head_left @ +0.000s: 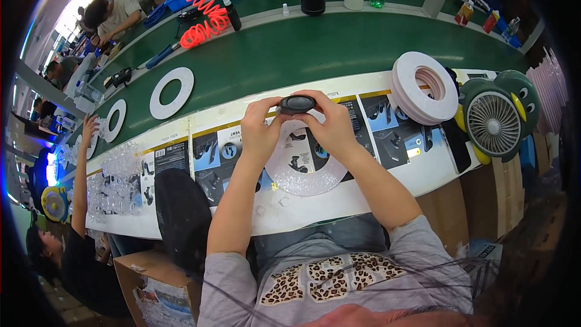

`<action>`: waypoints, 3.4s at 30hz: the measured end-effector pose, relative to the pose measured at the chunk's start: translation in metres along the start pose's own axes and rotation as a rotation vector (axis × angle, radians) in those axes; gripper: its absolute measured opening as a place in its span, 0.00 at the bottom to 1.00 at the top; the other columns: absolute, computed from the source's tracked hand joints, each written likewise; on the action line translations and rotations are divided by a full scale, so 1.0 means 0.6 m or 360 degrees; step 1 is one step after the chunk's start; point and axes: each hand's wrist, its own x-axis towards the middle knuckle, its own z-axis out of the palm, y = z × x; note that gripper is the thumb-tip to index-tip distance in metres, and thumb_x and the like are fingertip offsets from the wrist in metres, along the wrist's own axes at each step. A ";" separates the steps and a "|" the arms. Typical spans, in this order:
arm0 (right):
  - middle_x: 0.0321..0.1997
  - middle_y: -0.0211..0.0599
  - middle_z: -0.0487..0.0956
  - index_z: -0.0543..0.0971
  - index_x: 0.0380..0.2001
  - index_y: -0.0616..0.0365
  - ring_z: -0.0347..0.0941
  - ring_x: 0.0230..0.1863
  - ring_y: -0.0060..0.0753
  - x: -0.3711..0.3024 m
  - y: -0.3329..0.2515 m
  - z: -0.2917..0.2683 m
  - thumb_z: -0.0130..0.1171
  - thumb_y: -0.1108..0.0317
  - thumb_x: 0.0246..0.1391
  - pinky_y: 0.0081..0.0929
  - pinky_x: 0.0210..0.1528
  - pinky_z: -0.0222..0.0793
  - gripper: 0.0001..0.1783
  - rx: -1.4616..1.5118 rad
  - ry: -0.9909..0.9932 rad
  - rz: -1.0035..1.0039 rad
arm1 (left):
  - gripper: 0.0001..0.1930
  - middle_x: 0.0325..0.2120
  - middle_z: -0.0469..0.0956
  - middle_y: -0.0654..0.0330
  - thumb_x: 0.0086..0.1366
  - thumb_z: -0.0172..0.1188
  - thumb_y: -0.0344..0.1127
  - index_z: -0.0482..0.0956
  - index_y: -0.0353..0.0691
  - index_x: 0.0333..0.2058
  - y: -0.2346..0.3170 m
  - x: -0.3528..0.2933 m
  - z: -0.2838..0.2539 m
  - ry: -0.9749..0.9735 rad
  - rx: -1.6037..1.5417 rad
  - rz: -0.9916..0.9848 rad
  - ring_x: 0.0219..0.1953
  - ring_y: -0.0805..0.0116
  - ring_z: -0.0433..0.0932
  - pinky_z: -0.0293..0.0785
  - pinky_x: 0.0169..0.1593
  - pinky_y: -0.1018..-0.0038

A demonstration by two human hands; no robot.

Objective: Applying adhesive and assembling components for circular LED light boards on a factory line.

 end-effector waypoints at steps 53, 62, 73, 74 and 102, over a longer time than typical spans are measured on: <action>0.44 0.38 0.81 0.75 0.49 0.59 0.79 0.48 0.33 -0.004 0.001 0.012 0.65 0.76 0.49 0.29 0.55 0.72 0.21 0.0267 -0.0010 0.0076 | 0.16 0.31 0.81 0.59 0.43 0.70 0.26 0.79 0.38 0.34 0.010 0.015 -0.023 -0.0147 0.0200 0.0154 0.35 0.55 0.75 0.70 0.42 0.65; 0.44 0.38 0.81 0.75 0.48 0.59 0.79 0.48 0.33 -0.003 -0.001 0.011 0.65 0.76 0.49 0.30 0.55 0.72 0.21 0.0236 -0.0011 0.0100 | 0.15 0.31 0.81 0.59 0.44 0.69 0.25 0.79 0.38 0.34 0.008 0.012 -0.019 -0.0118 0.0179 0.0123 0.35 0.55 0.75 0.70 0.42 0.66; 0.44 0.38 0.81 0.75 0.48 0.59 0.79 0.48 0.34 -0.002 -0.002 0.008 0.64 0.76 0.49 0.30 0.55 0.72 0.21 0.0219 0.0005 0.0113 | 0.16 0.32 0.81 0.59 0.45 0.70 0.26 0.79 0.38 0.35 0.016 0.015 -0.020 -0.0136 0.0156 0.0126 0.36 0.55 0.75 0.69 0.44 0.65; 0.44 0.38 0.81 0.75 0.48 0.59 0.79 0.48 0.34 -0.003 -0.002 0.008 0.64 0.76 0.49 0.30 0.55 0.72 0.21 0.0219 0.0005 0.0113 | 0.16 0.32 0.81 0.59 0.45 0.70 0.26 0.79 0.38 0.35 0.018 0.016 -0.022 -0.0136 0.0156 0.0126 0.36 0.55 0.75 0.69 0.44 0.65; 0.40 0.41 0.81 0.73 0.47 0.59 0.79 0.43 0.38 -0.002 -0.006 -0.001 0.62 0.74 0.51 0.31 0.49 0.73 0.19 0.0084 -0.0024 0.0026 | 0.16 0.32 0.81 0.58 0.47 0.70 0.28 0.78 0.37 0.36 0.038 0.008 -0.022 -0.0280 0.0119 -0.0129 0.39 0.56 0.75 0.69 0.45 0.65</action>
